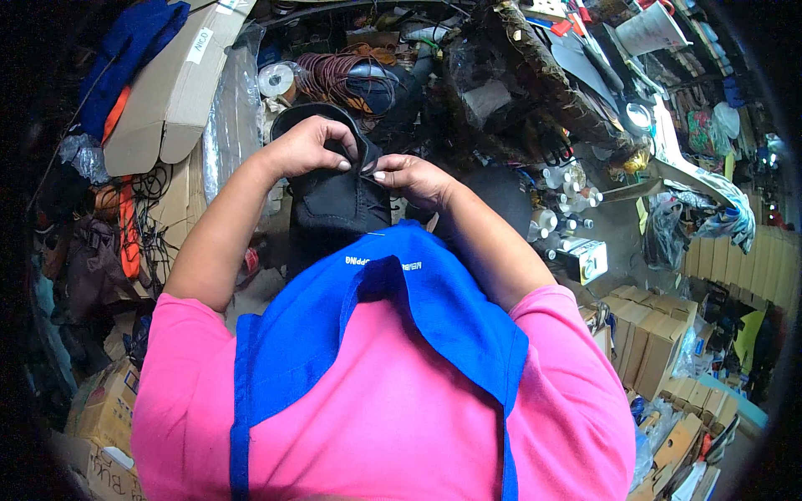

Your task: The person is hand-stitching the components of a black shoe upper together in a shoe manufacturing environment.

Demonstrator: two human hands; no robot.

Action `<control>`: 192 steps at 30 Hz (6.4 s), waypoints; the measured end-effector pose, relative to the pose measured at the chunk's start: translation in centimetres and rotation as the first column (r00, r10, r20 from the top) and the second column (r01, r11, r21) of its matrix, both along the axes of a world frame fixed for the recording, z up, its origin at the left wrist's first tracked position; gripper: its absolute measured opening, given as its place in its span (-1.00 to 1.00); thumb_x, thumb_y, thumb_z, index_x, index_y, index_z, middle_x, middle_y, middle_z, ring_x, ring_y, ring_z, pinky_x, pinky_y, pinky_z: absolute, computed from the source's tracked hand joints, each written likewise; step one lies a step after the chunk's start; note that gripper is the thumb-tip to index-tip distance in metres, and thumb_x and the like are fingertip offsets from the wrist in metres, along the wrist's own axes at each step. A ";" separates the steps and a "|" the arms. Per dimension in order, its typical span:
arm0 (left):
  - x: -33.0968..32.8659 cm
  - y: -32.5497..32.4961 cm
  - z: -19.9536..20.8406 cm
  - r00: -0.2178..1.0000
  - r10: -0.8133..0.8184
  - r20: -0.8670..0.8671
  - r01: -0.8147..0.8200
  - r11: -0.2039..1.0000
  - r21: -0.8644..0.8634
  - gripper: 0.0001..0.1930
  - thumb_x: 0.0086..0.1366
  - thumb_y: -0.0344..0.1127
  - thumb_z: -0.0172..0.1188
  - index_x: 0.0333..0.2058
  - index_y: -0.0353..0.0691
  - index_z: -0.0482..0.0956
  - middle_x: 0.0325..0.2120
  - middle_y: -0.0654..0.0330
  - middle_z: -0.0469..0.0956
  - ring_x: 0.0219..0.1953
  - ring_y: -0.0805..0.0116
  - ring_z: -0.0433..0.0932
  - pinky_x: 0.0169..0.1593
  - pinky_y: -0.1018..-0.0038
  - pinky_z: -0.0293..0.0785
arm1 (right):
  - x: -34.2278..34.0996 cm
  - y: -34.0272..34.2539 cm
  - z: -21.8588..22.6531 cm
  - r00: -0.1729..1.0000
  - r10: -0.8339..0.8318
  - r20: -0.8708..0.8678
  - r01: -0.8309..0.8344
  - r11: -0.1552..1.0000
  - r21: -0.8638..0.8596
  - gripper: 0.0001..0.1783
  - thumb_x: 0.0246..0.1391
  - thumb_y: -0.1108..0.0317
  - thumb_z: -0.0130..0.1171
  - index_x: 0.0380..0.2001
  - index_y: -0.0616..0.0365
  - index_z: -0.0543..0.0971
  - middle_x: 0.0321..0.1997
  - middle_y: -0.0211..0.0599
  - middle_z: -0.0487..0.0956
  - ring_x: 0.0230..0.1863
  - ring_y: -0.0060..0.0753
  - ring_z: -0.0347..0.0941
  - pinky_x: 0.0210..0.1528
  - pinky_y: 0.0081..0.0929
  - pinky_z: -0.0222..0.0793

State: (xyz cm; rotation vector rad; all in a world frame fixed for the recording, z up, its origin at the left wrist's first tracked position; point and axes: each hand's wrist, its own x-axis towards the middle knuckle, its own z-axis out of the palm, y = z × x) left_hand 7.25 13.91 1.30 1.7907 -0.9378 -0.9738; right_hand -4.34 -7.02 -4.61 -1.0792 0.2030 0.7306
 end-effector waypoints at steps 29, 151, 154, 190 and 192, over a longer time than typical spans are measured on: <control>-4.9 2.5 4.0 0.821 0.228 0.524 -0.267 0.964 -0.002 -0.81 -0.06 -0.47 0.21 -0.38 -0.32 0.57 -0.40 0.01 0.52 -0.28 0.01 0.51 -0.19 0.28 0.43 | 0.9 1.4 8.2 0.739 0.448 0.503 0.122 0.646 -0.754 -0.40 -0.15 0.54 0.22 0.05 0.04 0.35 -0.41 -0.28 0.54 -0.38 -0.31 0.48 -0.33 -0.43 0.37; -6.5 1.7 2.0 0.635 0.044 0.771 -0.260 0.952 0.161 -0.86 0.02 -0.40 0.18 -0.38 -0.17 0.51 -0.40 0.15 0.51 -0.21 0.08 0.41 -0.18 0.18 0.28 | 0.0 3.9 3.1 0.552 0.336 0.763 0.466 0.634 -0.617 -0.07 -0.37 0.00 0.46 0.18 -0.25 0.32 0.24 -0.01 0.17 0.29 0.06 0.05 0.27 -0.10 0.03; -6.0 1.9 2.0 0.621 -0.021 0.784 -0.217 0.956 0.197 -0.90 0.05 -0.38 0.14 -0.40 -0.18 0.48 -0.42 0.14 0.50 -0.21 0.06 0.41 -0.19 0.16 0.27 | 0.2 4.7 2.6 0.609 0.364 0.705 0.476 0.543 -0.692 -0.13 -0.37 -0.06 0.40 0.14 -0.30 0.36 0.26 -0.05 0.17 0.31 0.07 0.01 0.28 0.01 -0.10; -2.9 9.8 5.6 0.584 0.597 -0.550 -0.810 0.387 -0.440 -0.83 0.37 -0.26 -0.04 -0.45 -0.08 0.35 -0.69 0.36 0.19 -0.66 0.58 0.13 -0.39 0.52 0.26 | 0.3 4.4 2.2 0.775 0.322 0.544 0.273 0.606 -0.747 -0.13 -0.34 0.02 0.24 0.19 -0.47 0.23 0.31 -0.12 0.13 0.37 0.08 -0.12 0.17 0.55 -0.34; -3.2 9.3 5.7 0.648 0.598 -0.473 -0.749 0.385 -0.539 -0.91 0.35 -0.35 -0.02 -0.39 -0.12 0.36 -0.65 0.36 0.19 -0.66 0.58 0.13 -0.42 0.57 0.23 | 0.4 4.8 2.7 0.780 0.382 0.496 0.246 0.541 -0.804 -0.12 -0.32 0.03 0.26 0.20 -0.48 0.21 0.32 -0.11 0.11 0.36 0.09 -0.10 0.18 0.53 -0.32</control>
